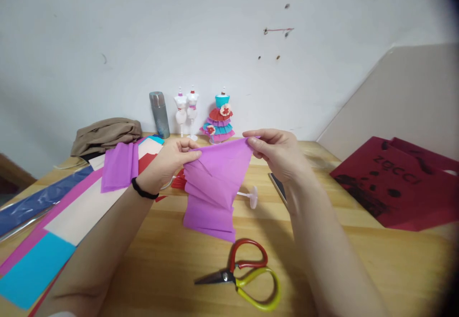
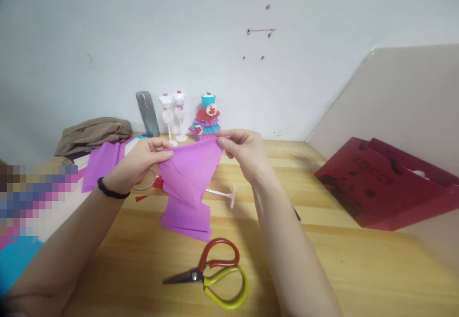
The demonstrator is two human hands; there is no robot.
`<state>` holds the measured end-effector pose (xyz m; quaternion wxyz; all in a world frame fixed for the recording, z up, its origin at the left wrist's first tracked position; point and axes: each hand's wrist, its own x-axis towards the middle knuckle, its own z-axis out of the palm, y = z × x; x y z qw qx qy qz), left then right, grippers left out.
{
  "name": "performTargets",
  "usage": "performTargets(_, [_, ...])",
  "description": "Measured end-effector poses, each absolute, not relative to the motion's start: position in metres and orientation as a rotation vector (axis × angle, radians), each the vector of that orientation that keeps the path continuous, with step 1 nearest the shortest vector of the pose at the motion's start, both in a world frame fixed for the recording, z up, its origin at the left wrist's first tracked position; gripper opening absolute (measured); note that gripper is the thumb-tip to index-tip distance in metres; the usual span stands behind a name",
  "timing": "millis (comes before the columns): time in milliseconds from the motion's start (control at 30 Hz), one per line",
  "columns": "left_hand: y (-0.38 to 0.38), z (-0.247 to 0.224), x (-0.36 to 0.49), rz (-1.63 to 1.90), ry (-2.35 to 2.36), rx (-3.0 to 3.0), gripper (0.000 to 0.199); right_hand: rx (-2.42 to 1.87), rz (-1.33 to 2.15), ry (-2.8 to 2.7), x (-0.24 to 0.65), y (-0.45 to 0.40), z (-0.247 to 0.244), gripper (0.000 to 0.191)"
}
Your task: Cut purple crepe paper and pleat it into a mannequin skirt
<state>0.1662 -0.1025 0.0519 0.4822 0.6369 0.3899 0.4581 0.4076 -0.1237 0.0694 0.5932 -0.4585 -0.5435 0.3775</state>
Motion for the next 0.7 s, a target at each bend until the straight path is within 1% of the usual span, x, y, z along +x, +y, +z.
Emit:
performTargets(167, [-0.1022, 0.0529, 0.1678, 1.133, 1.004, 1.582, 0.016, -1.079, 0.785, -1.300, 0.4064, -0.1227, 0.0698, 0.006])
performTargets(367, [-0.1039, 0.0565, 0.1684, 1.101, 1.066, 1.656, 0.016, -1.127, 0.657, -1.368, 0.4070, -0.1215, 0.0684, 0.004])
performTargets(567, [-0.1079, 0.0594, 0.1683, 1.093, 1.125, 1.670, 0.017, -1.187, 0.651, -1.411, 0.4101, -0.1205, 0.0676, 0.008])
performTargets(700, [-0.1092, 0.0605, 0.1684, 1.107, 1.146, 1.633, 0.016, -1.160, 0.622, -1.474, 0.4127, -0.1218, 0.0681, 0.019])
